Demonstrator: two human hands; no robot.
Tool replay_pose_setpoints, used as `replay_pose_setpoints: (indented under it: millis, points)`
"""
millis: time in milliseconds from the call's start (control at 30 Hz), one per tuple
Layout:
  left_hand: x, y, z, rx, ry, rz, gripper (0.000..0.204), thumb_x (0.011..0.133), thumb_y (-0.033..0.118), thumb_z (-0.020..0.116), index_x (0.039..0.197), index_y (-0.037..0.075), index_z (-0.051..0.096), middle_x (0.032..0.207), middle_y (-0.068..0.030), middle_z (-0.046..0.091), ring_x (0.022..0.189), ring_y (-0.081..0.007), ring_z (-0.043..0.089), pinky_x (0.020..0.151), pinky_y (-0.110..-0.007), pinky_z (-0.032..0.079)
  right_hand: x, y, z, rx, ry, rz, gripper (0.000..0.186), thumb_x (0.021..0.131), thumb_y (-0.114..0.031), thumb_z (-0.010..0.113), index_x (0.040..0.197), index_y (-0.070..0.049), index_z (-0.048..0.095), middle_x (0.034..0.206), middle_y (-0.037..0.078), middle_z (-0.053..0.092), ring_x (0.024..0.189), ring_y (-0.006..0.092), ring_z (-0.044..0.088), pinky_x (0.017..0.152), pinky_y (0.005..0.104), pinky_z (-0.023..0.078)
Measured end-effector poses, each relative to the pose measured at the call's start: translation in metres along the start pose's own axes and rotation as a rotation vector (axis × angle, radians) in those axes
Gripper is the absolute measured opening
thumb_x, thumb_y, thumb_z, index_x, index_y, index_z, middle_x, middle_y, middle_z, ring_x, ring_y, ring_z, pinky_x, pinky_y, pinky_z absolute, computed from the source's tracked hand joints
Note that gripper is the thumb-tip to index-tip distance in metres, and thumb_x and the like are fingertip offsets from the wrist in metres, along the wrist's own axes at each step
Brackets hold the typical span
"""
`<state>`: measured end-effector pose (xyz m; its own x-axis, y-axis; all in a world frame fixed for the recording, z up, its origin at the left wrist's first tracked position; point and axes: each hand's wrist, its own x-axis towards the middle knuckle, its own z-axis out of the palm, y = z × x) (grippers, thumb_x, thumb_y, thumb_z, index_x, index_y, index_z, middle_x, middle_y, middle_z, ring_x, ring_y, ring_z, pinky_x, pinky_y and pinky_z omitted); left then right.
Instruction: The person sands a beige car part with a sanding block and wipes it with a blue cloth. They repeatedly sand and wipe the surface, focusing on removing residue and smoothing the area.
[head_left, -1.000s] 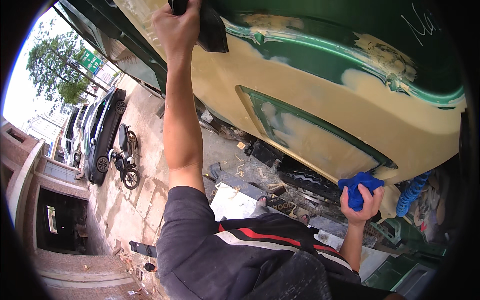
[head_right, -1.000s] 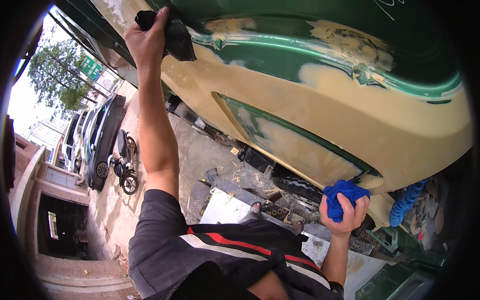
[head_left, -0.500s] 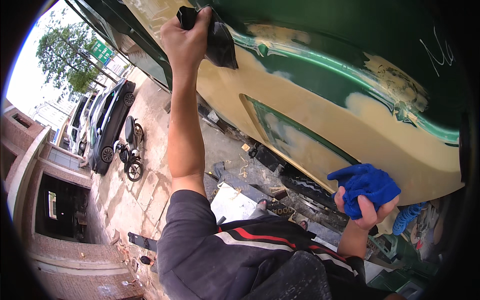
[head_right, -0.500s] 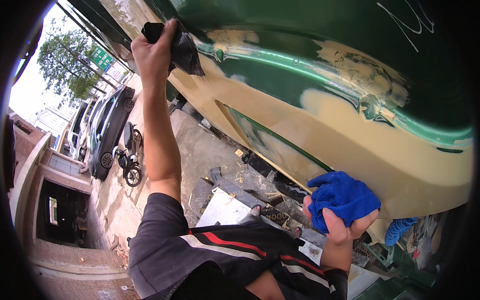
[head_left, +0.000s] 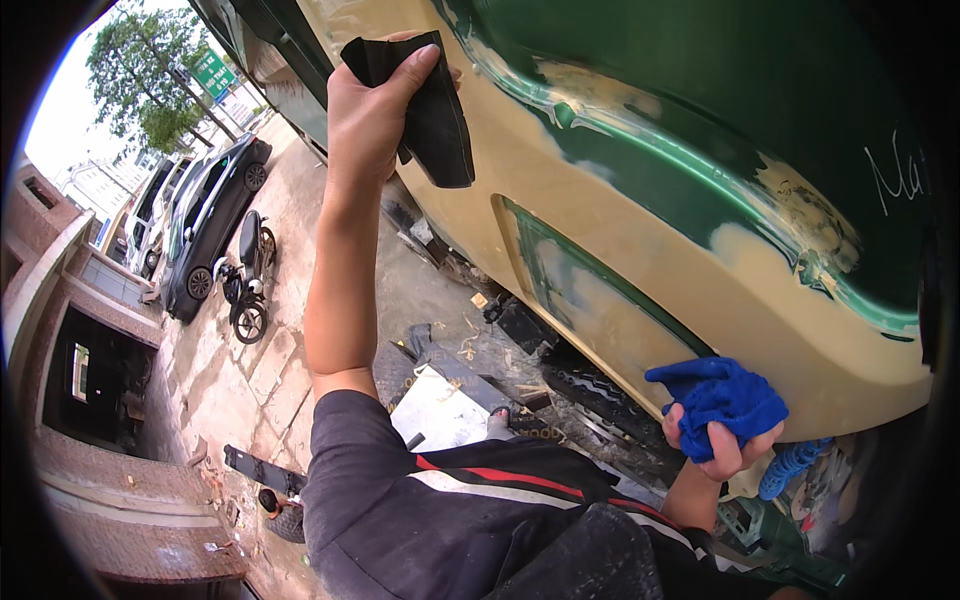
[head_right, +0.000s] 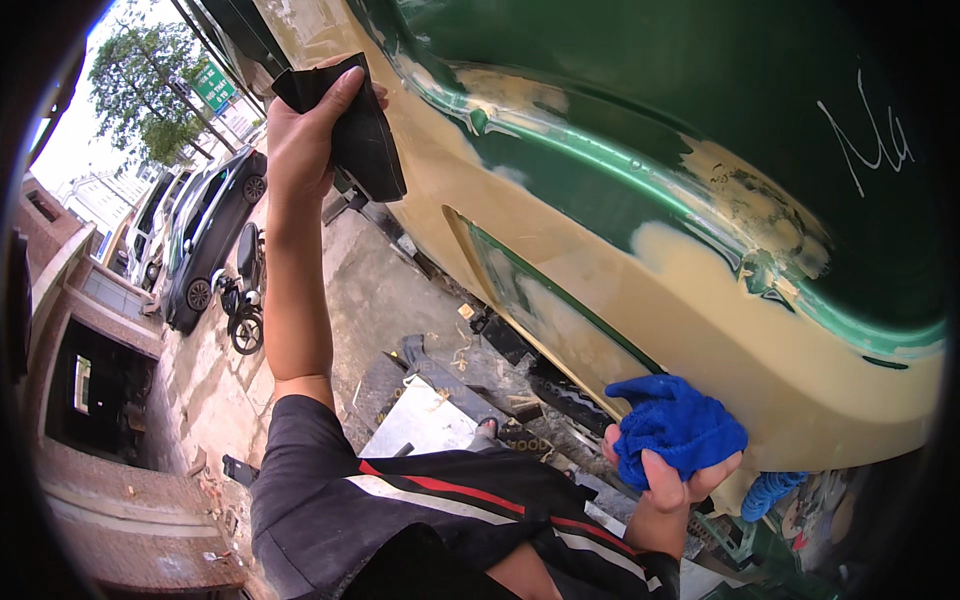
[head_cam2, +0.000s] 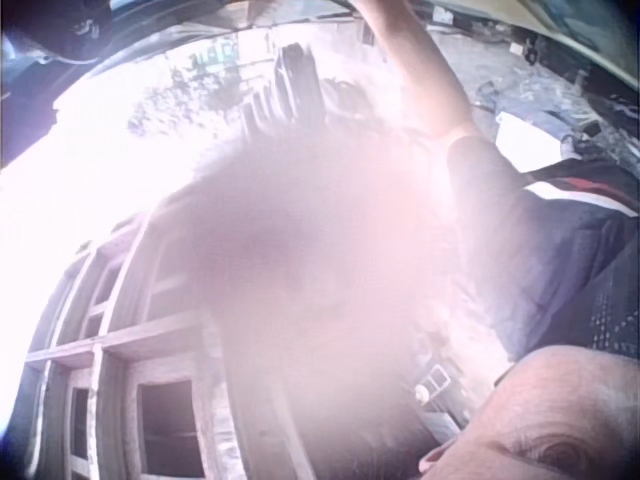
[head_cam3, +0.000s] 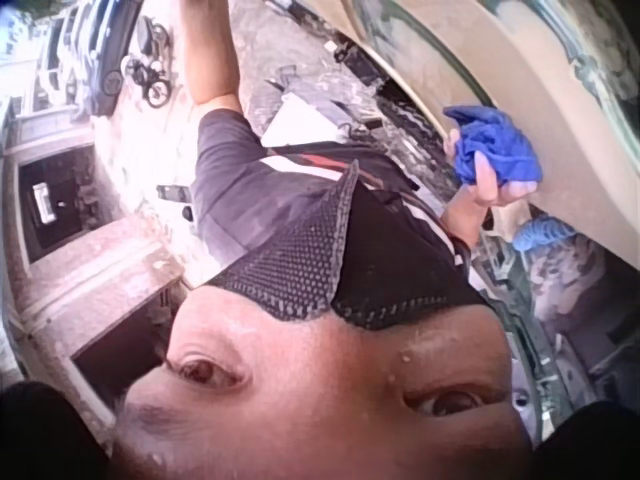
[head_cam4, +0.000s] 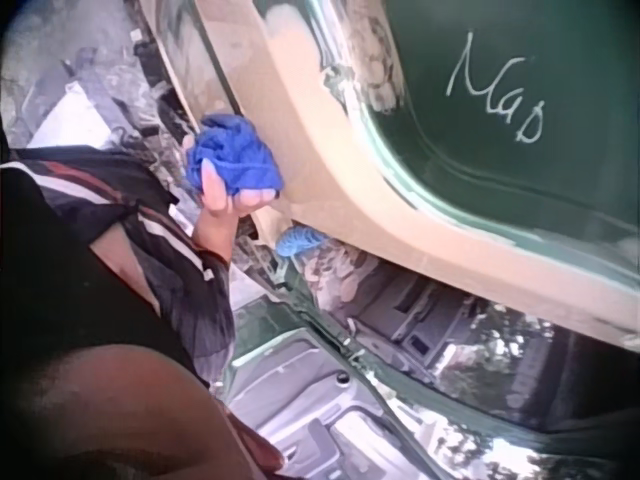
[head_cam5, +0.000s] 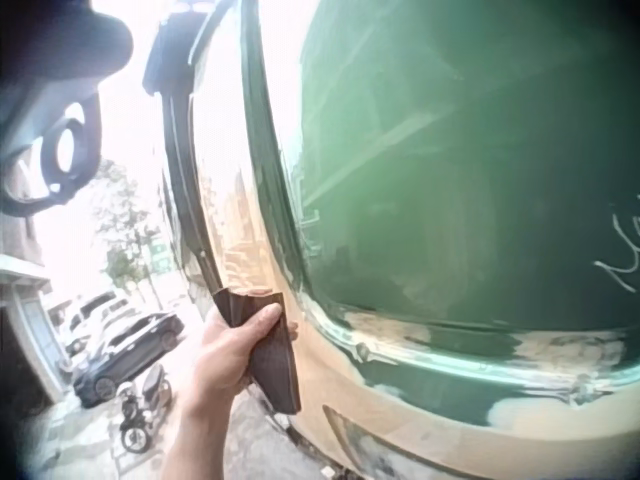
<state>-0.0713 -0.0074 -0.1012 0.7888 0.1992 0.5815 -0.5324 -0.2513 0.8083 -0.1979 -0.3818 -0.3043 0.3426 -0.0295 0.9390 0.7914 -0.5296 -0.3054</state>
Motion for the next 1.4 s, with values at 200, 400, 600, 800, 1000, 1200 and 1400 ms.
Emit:
replay_pose_setpoints:
  millis: [200, 400, 600, 800, 1000, 1200, 1400]
  points:
    - [0.029, -0.012, 0.009, 0.233, 0.098, 0.217, 0.02, 0.095, 0.018, 0.077, 0.093, -0.002, 0.074, 0.076, -0.0058, 0.073, 0.063, -0.0119, 0.067, 0.06, -0.027, 0.054, -0.007, 0.007, 0.006, -0.15, 0.137, -0.1, 0.054, 0.061, -0.019, 0.092, 0.099, -0.033, 0.055, 0.089, 0.007, 0.063, 0.066, 0.0289, 0.061, 0.069, 0.0353, 0.05]
    - [0.032, -0.019, 0.022, 0.663, 0.216, 0.419, 0.033, 0.092, 0.026, 0.078, 0.077, -0.002, 0.072, 0.059, -0.0012, 0.064, 0.055, -0.0077, 0.055, 0.054, -0.028, 0.045, -0.013, 0.015, 0.0, -0.183, 0.116, -0.144, 0.055, 0.065, -0.021, 0.087, 0.108, -0.024, 0.052, 0.094, 0.013, 0.064, 0.07, 0.0297, 0.063, 0.071, 0.0377, 0.052]
    - [0.043, 0.007, 0.024, 0.857, 0.295, 0.563, 0.036, 0.09, 0.031, 0.079, 0.075, 0.0, 0.067, 0.057, -0.0042, 0.059, 0.053, -0.0131, 0.051, 0.055, -0.032, 0.043, -0.025, 0.019, -0.005, 0.037, 0.028, 0.028, 0.058, 0.071, -0.023, 0.082, 0.116, -0.016, 0.046, 0.096, 0.017, 0.064, 0.072, 0.0298, 0.064, 0.072, 0.0385, 0.053]
    - [0.034, 0.002, 0.022, 0.826, 0.192, 0.444, 0.037, 0.092, 0.031, 0.076, 0.075, 0.0, 0.066, 0.057, -0.0049, 0.057, 0.055, -0.0136, 0.052, 0.057, -0.032, 0.044, -0.038, 0.021, -0.014, 0.274, -0.056, 0.198, 0.063, 0.077, -0.025, 0.077, 0.125, -0.008, 0.041, 0.099, 0.021, 0.065, 0.075, 0.0299, 0.065, 0.074, 0.0393, 0.055]
    - [0.037, -0.008, 0.024, 0.797, 0.206, 0.526, 0.033, 0.091, 0.027, 0.077, 0.074, 0.0, 0.067, 0.056, -0.0034, 0.055, 0.054, -0.0115, 0.05, 0.055, -0.031, 0.042, -0.042, 0.024, -0.023, 0.588, -0.123, 0.474, 0.069, 0.082, -0.027, 0.073, 0.134, 0.0, 0.035, 0.102, 0.026, 0.065, 0.077, 0.03, 0.067, 0.076, 0.0401, 0.056]
    - [0.05, -0.014, 0.013, 0.678, 0.177, 0.538, 0.027, 0.091, 0.024, 0.079, 0.082, -0.001, 0.075, 0.062, 0.0021, 0.064, 0.059, -0.0058, 0.055, 0.058, -0.026, 0.045, -0.022, 0.021, -0.032, 1.135, -0.292, 0.995, 0.077, 0.088, -0.03, 0.068, 0.143, 0.008, 0.03, 0.104, 0.03, 0.065, 0.08, 0.0301, 0.068, 0.078, 0.0409, 0.057]
    - [0.058, -0.017, 0.01, 0.766, 0.177, 0.512, 0.027, 0.09, 0.025, 0.081, 0.083, -0.001, 0.076, 0.063, 0.0016, 0.066, 0.058, -0.0057, 0.055, 0.057, -0.026, 0.046, -0.006, 0.019, -0.034, 1.443, -0.365, 1.305, 0.085, 0.094, -0.032, 0.063, 0.151, 0.016, 0.024, 0.107, 0.034, 0.065, 0.082, 0.0302, 0.069, 0.08, 0.0417, 0.059]
